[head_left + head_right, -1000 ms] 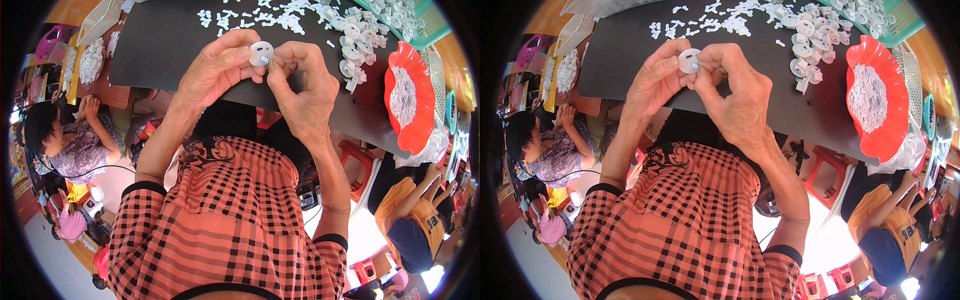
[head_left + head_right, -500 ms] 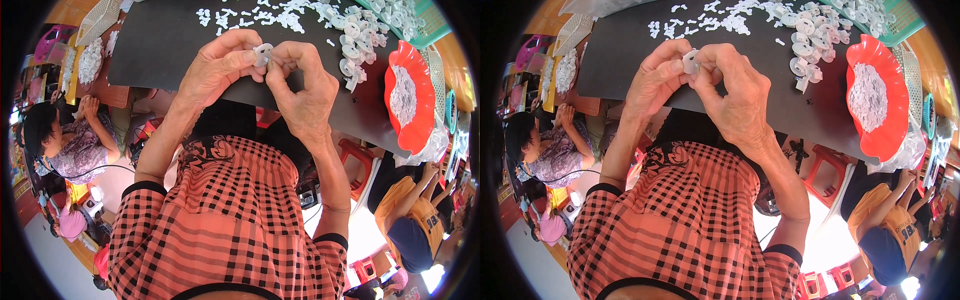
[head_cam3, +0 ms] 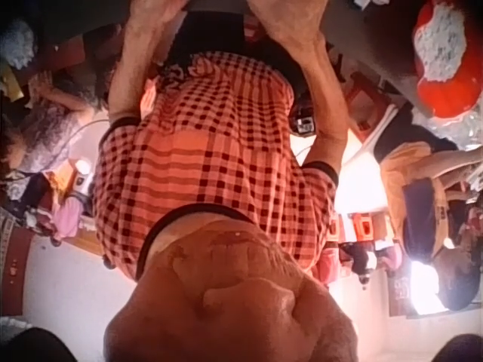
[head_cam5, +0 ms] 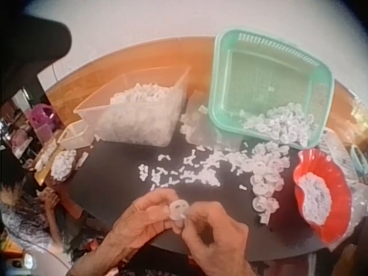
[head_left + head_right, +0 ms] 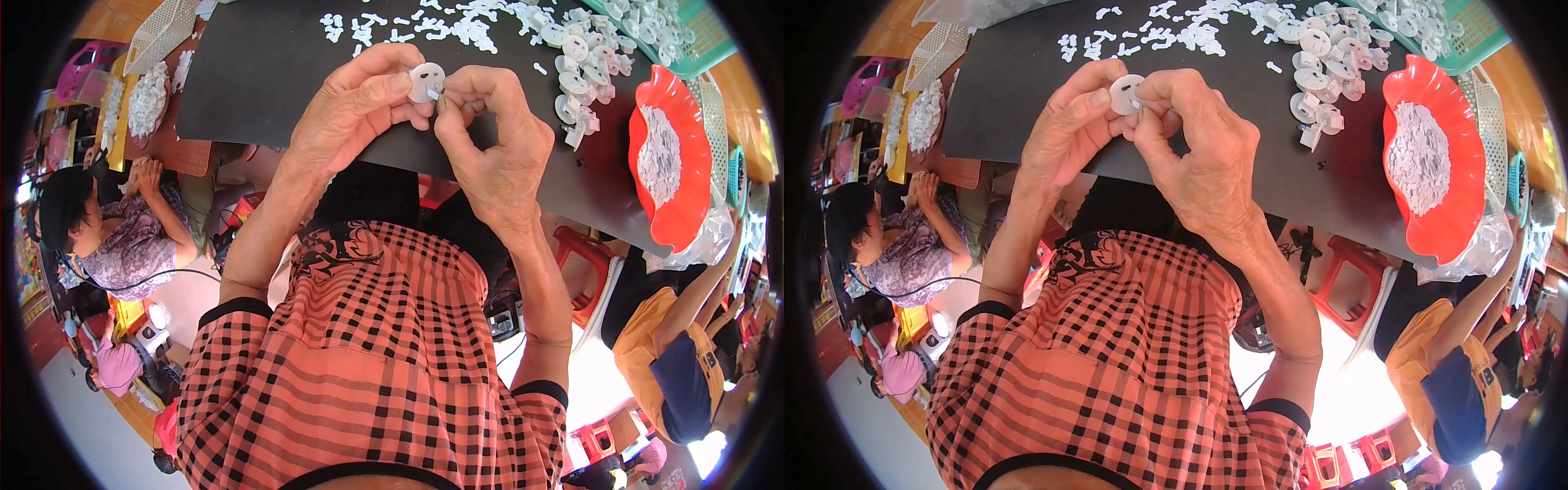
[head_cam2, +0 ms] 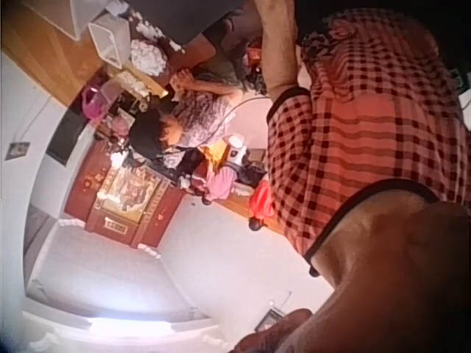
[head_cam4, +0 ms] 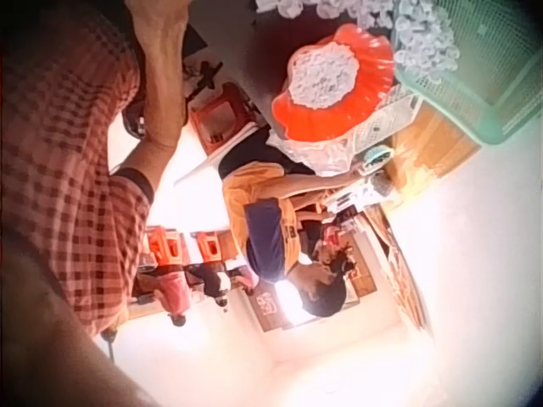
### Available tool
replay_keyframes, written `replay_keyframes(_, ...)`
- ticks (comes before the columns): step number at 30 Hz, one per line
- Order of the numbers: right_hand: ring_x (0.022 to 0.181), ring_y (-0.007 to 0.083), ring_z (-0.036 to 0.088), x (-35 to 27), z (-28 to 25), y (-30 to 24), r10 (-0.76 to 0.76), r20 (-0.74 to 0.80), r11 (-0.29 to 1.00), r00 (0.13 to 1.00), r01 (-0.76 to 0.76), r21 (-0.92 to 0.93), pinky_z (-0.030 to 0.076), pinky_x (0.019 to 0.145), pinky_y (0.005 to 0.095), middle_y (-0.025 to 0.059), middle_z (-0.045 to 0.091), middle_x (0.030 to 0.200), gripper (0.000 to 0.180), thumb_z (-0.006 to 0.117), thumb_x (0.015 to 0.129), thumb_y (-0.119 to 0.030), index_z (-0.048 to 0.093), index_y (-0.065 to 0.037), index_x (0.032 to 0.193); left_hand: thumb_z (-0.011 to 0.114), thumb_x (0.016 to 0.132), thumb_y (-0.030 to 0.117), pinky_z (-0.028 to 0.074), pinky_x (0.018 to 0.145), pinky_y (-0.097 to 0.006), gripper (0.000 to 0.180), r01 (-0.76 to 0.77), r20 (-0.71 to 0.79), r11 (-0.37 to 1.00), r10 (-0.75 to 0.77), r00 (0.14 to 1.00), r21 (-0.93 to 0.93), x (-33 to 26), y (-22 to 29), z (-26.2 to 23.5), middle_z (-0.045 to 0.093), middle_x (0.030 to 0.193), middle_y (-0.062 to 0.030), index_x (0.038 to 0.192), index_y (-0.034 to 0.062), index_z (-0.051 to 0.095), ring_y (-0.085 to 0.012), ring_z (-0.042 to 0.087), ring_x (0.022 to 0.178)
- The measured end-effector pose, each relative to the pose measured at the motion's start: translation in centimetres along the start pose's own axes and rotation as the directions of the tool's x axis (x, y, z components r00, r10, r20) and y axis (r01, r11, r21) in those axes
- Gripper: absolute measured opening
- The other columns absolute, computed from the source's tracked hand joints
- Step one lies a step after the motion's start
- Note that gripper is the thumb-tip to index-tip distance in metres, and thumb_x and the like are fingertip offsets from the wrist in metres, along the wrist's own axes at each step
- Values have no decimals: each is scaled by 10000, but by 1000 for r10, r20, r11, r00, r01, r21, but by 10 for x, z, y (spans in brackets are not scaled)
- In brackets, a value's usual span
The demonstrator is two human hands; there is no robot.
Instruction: The person assembles plastic components by picking up circular plastic bases and inserting small plastic pins into them by hand.
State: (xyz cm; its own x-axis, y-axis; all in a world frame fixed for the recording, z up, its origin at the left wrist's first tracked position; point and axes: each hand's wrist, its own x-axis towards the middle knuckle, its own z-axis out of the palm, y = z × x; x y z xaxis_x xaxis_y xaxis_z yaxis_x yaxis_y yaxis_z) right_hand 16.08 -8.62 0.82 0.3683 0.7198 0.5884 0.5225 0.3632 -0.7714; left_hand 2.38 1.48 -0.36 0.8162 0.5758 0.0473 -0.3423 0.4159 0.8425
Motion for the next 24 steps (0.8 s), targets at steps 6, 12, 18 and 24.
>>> replay_keyframes(6,633,67,572,1,-3,3,-31,38,999,999,33,-35,484,619,210,12,618,757,198,632,757,71,558,-26,913,553,919,121,509,755,-301,252,-9,-11,1000,9,1000,18,-1,0,0,608,965,-93,1140,0,543,-160,611,843)
replay_keyframes(12,577,112,562,0,1,3,-20,0,999,1000,20,-26,457,582,242,-10,578,715,221,647,739,61,549,-72,886,581,903,107,510,754,-289,239,-28,-42,998,30,999,53,-1,-3,1,609,962,-85,1119,6,566,-158,617,833)
replay_keyframes(18,577,117,546,1,2,3,-24,-8,999,1000,24,-44,457,564,246,-7,585,724,217,659,734,55,562,-69,884,582,901,96,513,759,-283,233,-43,-40,997,46,998,71,-1,-3,3,608,958,-80,1117,8,569,-160,620,832)
replay_keyframes(24,614,64,559,0,-1,3,-45,13,996,999,46,-75,476,600,205,-1,609,754,206,640,741,72,563,-30,903,587,894,79,524,764,-291,229,-27,-74,998,31,997,55,-1,-1,4,603,952,-75,1110,5,570,-162,628,825)
